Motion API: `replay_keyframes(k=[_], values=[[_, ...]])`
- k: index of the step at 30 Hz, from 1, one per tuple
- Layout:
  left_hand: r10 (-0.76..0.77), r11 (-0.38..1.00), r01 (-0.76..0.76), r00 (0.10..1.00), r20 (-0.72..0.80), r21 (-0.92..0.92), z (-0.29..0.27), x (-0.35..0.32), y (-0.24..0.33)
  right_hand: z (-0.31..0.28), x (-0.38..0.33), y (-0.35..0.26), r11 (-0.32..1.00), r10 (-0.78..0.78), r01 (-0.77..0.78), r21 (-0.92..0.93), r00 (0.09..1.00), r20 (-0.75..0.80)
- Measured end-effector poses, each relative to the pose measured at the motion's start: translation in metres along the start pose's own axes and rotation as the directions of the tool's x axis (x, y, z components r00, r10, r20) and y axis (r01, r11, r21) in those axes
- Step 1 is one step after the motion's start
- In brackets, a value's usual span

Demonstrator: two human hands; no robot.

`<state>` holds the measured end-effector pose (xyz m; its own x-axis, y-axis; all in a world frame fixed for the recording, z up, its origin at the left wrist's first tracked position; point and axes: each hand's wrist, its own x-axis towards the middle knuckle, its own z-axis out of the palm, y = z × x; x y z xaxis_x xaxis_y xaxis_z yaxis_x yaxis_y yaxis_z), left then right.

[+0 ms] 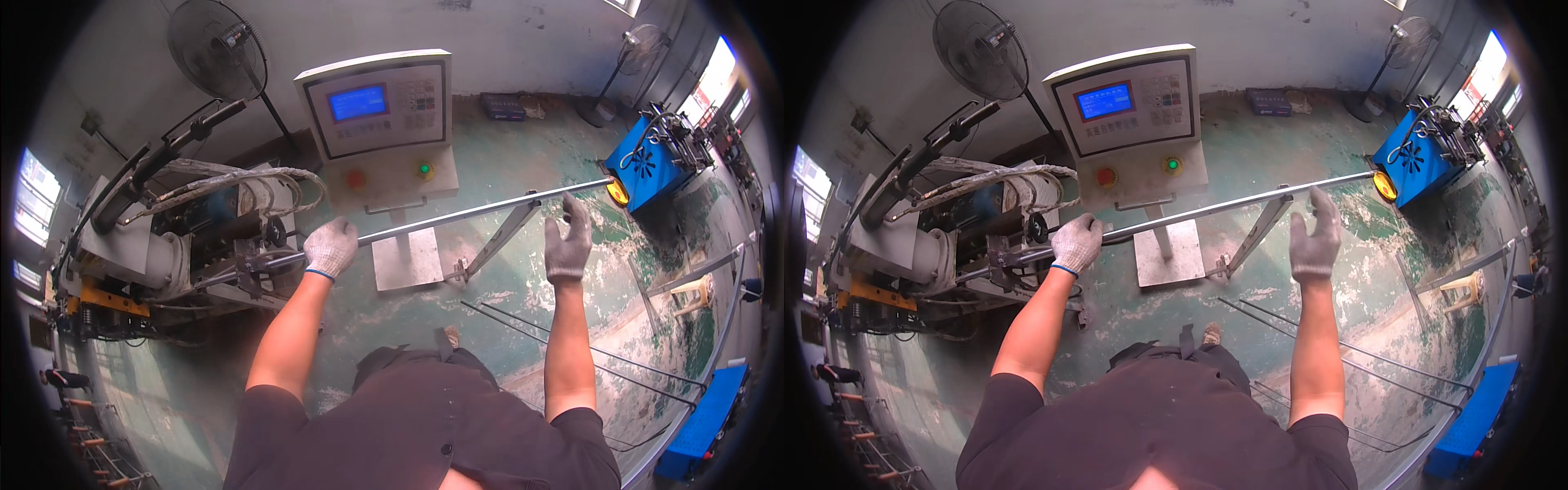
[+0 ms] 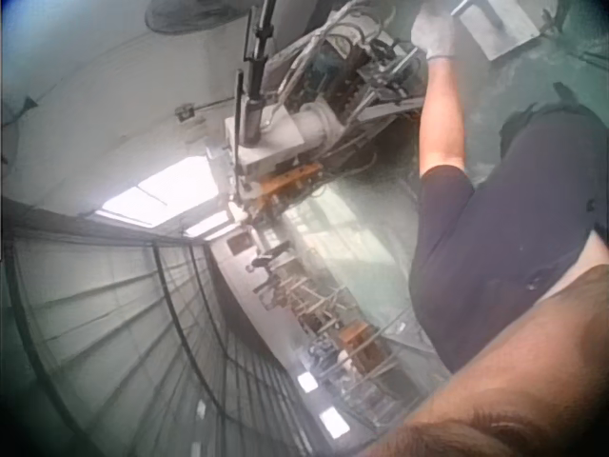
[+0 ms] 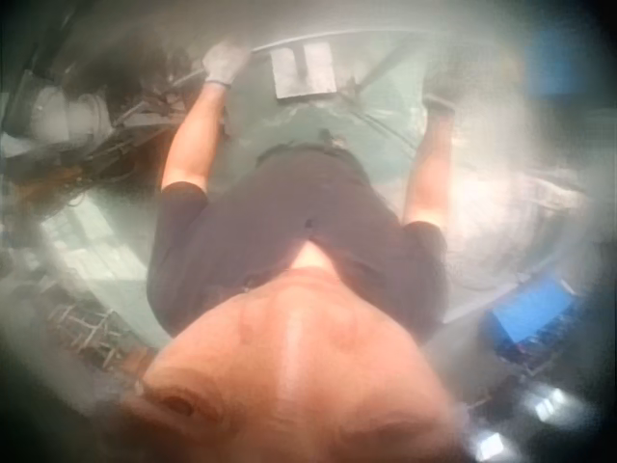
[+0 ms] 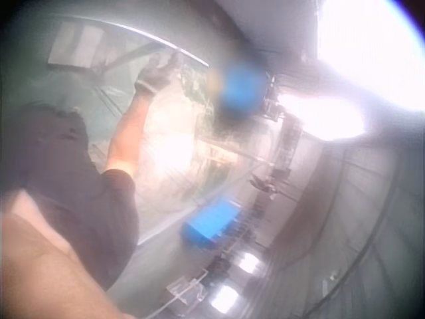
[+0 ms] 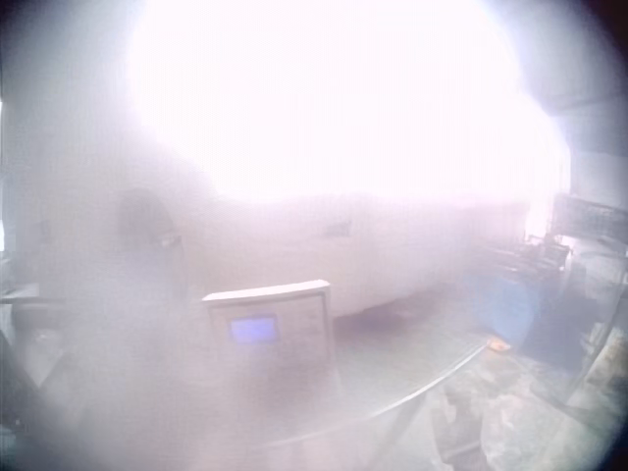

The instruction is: The person bends a metal rod into a U-shape using a wooden board as a guide, then operates a machine to bend multiple metal rods. The person repeatedly picks up rods, feeds them into the machine, and collects the bent pieces.

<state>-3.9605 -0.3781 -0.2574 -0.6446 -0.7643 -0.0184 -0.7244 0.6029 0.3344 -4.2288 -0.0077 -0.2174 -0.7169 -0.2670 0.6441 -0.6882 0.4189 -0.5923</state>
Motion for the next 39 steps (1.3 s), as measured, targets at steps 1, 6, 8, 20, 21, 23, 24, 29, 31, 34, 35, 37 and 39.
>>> replay_keyframes(k=[1, 6, 8, 20, 21, 23, 24, 29, 31, 34, 35, 37, 39], values=[[-0.014, 1.000, 0.014, 1.000, -0.002, 0.020, 0.001, 0.001, 0.005, 0.021, 0.032, -0.010, 0.987, -0.150, 0.149, 0.058, 0.989, 0.005], [-0.106, 0.991, 0.105, 0.994, 0.012, 0.084, -0.005, -0.002, 0.019, 0.113, 0.153, -0.070, 0.894, -0.447, 0.433, 0.115, 0.867, 0.218], [-0.148, 0.985, 0.146, 0.989, 0.014, 0.096, -0.006, 0.003, 0.022, 0.151, 0.185, -0.087, 0.867, -0.492, 0.493, 0.067, 0.829, 0.267], [-0.220, 0.972, 0.219, 0.976, 0.002, 0.091, 0.001, 0.011, 0.025, 0.251, 0.230, -0.097, 0.800, -0.405, 0.534, -0.274, 0.817, 0.411], [-0.212, 0.974, 0.212, 0.977, -0.003, 0.085, 0.001, 0.009, 0.024, 0.251, 0.231, -0.094, 0.802, -0.417, 0.539, -0.257, 0.814, 0.405], [-0.196, 0.978, 0.197, 0.980, -0.023, 0.067, 0.000, 0.007, 0.023, 0.254, 0.234, -0.087, 0.821, -0.459, 0.545, -0.172, 0.808, 0.368], [-0.199, 0.978, 0.199, 0.980, -0.016, 0.069, 0.000, 0.008, 0.022, 0.256, 0.236, -0.084, 0.820, -0.472, 0.551, -0.158, 0.806, 0.358], [-0.207, 0.976, 0.207, 0.978, 0.000, 0.066, 0.002, 0.010, 0.019, 0.262, 0.239, -0.083, 0.823, -0.527, 0.564, -0.068, 0.804, 0.275], [-0.197, 0.978, 0.196, 0.980, -0.002, 0.070, 0.002, 0.011, 0.019, 0.264, 0.241, -0.079, 0.793, -0.577, 0.605, -0.071, 0.784, 0.229], [-0.189, 0.980, 0.189, 0.982, -0.004, 0.067, 0.003, 0.012, 0.017, 0.261, 0.242, -0.077, 0.769, -0.600, 0.634, -0.083, 0.761, 0.248], [-0.186, 0.980, 0.186, 0.983, -0.006, 0.064, 0.002, 0.012, 0.017, 0.260, 0.243, -0.077, 0.755, -0.614, 0.648, -0.094, 0.750, 0.245], [-0.184, 0.981, 0.185, 0.983, -0.012, 0.059, 0.002, 0.010, 0.016, 0.259, 0.240, -0.079, 0.755, -0.599, 0.644, -0.119, 0.753, 0.274], [-0.186, 0.981, 0.186, 0.983, -0.012, 0.057, 0.002, 0.009, 0.016, 0.259, 0.237, -0.083, 0.751, -0.587, 0.642, -0.152, 0.756, 0.290]])
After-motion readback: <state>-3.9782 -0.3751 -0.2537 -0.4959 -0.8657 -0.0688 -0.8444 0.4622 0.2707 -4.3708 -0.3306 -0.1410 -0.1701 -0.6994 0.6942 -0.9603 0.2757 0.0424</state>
